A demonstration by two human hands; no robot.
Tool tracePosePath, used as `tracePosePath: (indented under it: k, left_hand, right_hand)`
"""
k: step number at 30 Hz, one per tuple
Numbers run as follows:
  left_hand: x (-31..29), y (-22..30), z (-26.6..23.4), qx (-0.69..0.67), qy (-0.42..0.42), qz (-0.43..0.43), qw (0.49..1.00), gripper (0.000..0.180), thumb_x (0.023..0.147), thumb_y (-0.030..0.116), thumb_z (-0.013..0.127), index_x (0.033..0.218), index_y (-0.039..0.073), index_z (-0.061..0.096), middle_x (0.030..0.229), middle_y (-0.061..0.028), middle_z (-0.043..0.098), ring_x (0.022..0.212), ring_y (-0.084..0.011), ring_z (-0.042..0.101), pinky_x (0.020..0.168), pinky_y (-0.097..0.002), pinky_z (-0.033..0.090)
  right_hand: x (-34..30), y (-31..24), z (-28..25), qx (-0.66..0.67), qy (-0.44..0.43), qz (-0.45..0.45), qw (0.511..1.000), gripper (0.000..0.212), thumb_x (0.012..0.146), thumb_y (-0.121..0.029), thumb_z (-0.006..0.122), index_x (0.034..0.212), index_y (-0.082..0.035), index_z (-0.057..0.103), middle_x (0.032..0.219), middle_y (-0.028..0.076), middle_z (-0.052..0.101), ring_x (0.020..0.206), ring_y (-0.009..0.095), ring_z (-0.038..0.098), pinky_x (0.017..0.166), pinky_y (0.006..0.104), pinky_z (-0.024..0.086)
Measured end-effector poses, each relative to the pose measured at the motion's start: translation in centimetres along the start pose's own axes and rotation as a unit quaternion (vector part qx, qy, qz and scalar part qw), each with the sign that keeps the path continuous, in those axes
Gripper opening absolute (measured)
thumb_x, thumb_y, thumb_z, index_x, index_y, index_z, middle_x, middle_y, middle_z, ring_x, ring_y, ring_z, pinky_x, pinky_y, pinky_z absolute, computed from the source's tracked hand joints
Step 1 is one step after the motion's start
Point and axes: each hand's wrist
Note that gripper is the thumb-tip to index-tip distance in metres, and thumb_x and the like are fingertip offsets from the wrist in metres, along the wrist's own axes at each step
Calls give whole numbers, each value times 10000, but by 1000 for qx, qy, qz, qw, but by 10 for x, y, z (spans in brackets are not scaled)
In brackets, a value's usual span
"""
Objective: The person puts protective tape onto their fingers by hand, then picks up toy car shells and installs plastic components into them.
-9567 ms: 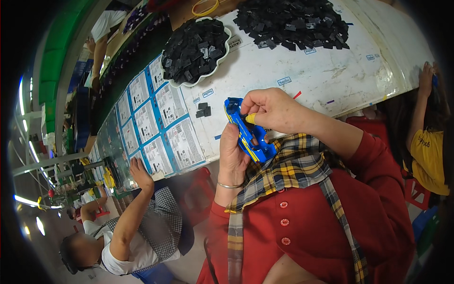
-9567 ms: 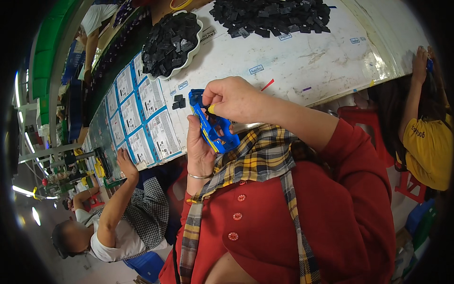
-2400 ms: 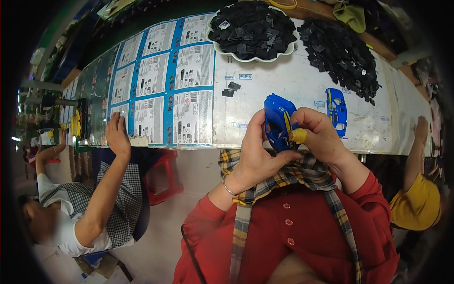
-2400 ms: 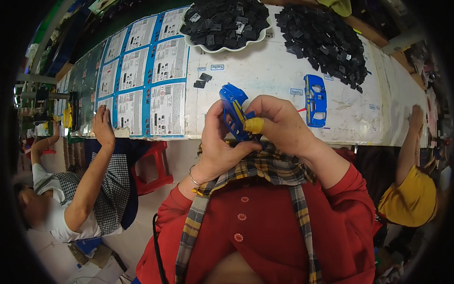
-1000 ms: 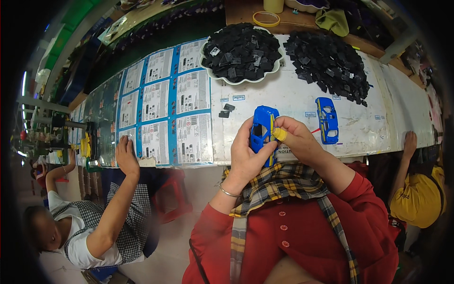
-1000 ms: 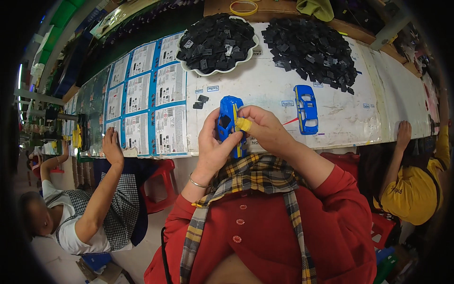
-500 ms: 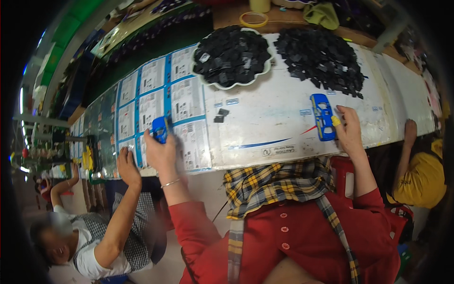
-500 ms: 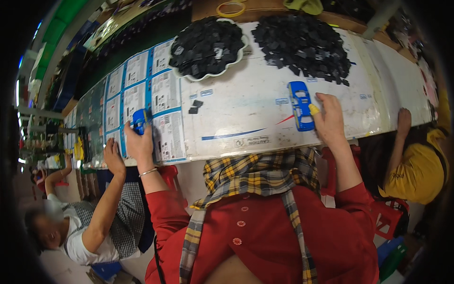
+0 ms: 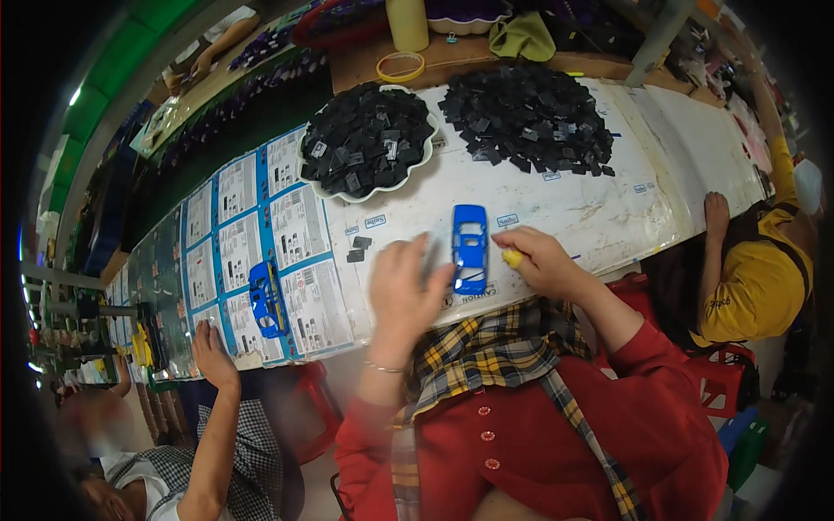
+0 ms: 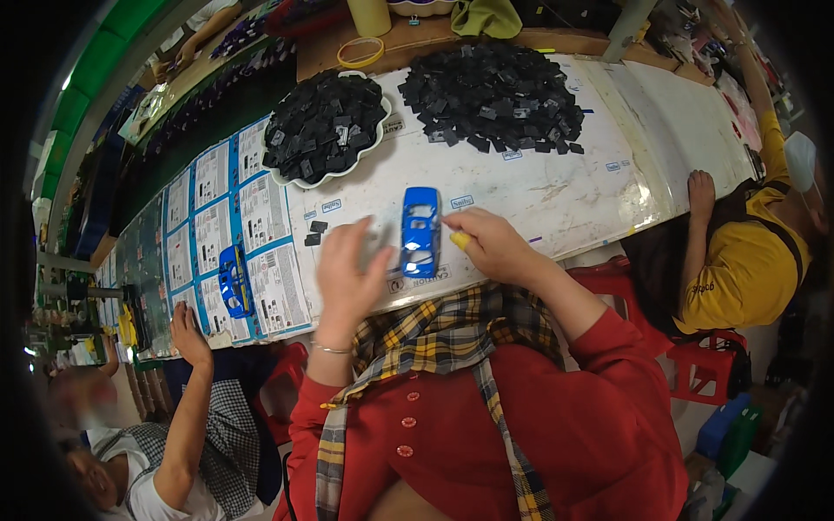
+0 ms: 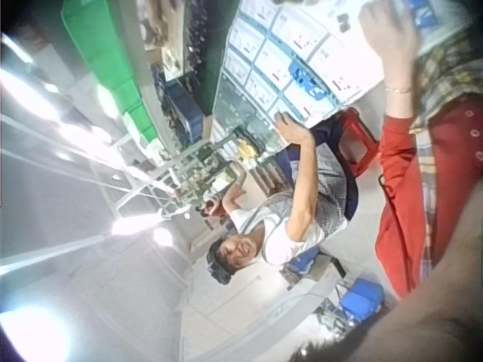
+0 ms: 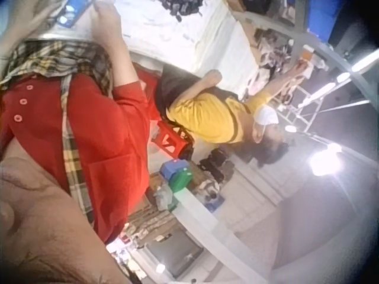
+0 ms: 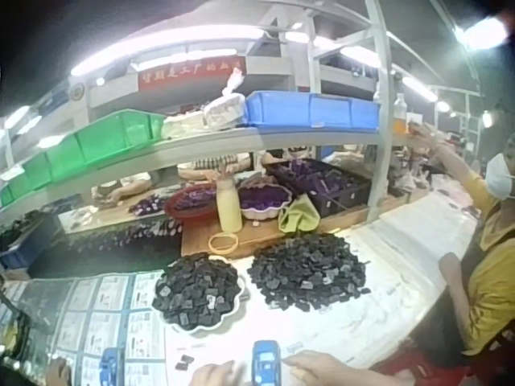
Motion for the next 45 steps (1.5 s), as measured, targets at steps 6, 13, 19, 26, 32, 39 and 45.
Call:
tracePosePath:
  k: [6, 13, 19, 26, 32, 39, 45]
  left_hand:
    - [12, 33, 36, 66, -96, -20, 993, 622, 619, 324, 747, 1149, 86, 525, 901, -158, 494, 834, -324, 511, 692, -388, 448]
    - [4, 9, 26, -49, -119, -165, 978, 678, 660, 264, 710, 1233, 28, 435, 982, -172, 545, 812, -294, 576, 705, -357, 480]
    - [-10, 6, 14, -648, -67, -355, 670, 571, 774, 166, 632, 1269, 6, 397, 1095, -91, 547, 921, -171, 574, 787, -296, 490]
    - [-21, 7, 18, -631, -44, -335, 698, 398, 802, 158, 591, 1164, 42, 472, 946, -11, 547, 828, -129, 548, 732, -278, 478]
    - [-27, -5, 19, -648, -61, -309, 693, 566, 810, 241, 638, 1274, 16, 404, 1080, -56, 546, 923, -171, 565, 790, -326, 496]
    - [-41, -28, 19, -641, -62, -322, 694, 573, 818, 282, 628, 1290, 48, 400, 1050, -81, 573, 881, -200, 596, 727, -357, 535]
    - [-24, 21, 12, -592, -20, -366, 718, 445, 856, 305, 586, 1210, 70, 454, 939, -47, 572, 788, -161, 567, 670, -312, 488]
  right_hand:
    - [56, 54, -28, -216, 167, -12, 962, 295, 764, 23, 506, 1053, 30, 562, 1009, 183, 540, 928, 330, 545, 818, 351, 447]
    - [69, 60, -21, -243, 152, 62, 956, 262, 748, 38, 501, 997, -1, 572, 969, 167, 511, 904, 346, 536, 783, 376, 452]
    - [45, 56, -32, -216, 157, 23, 963, 362, 695, 51, 509, 1043, -35, 556, 973, 158, 509, 902, 333, 537, 771, 386, 453]
    - [59, 63, -15, -187, 112, 91, 972, 402, 715, -85, 583, 1115, -123, 580, 1022, 102, 493, 947, 277, 538, 793, 373, 461]
    - [48, 61, -27, -200, 167, 37, 965, 325, 702, -91, 578, 1022, -138, 616, 985, 94, 497, 889, 265, 569, 747, 374, 472]
    - [53, 64, -16, -204, 150, 40, 967, 211, 733, -121, 564, 923, -169, 641, 957, 71, 508, 800, 256, 595, 683, 377, 490]
    - [51, 63, -21, -190, 163, 22, 968, 226, 743, -122, 550, 959, -131, 616, 975, 77, 529, 818, 265, 597, 712, 397, 486]
Point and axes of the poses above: each hand's wrist, its own x-axis towards the middle knuckle, its own z-axis out of the palm, y = z × x
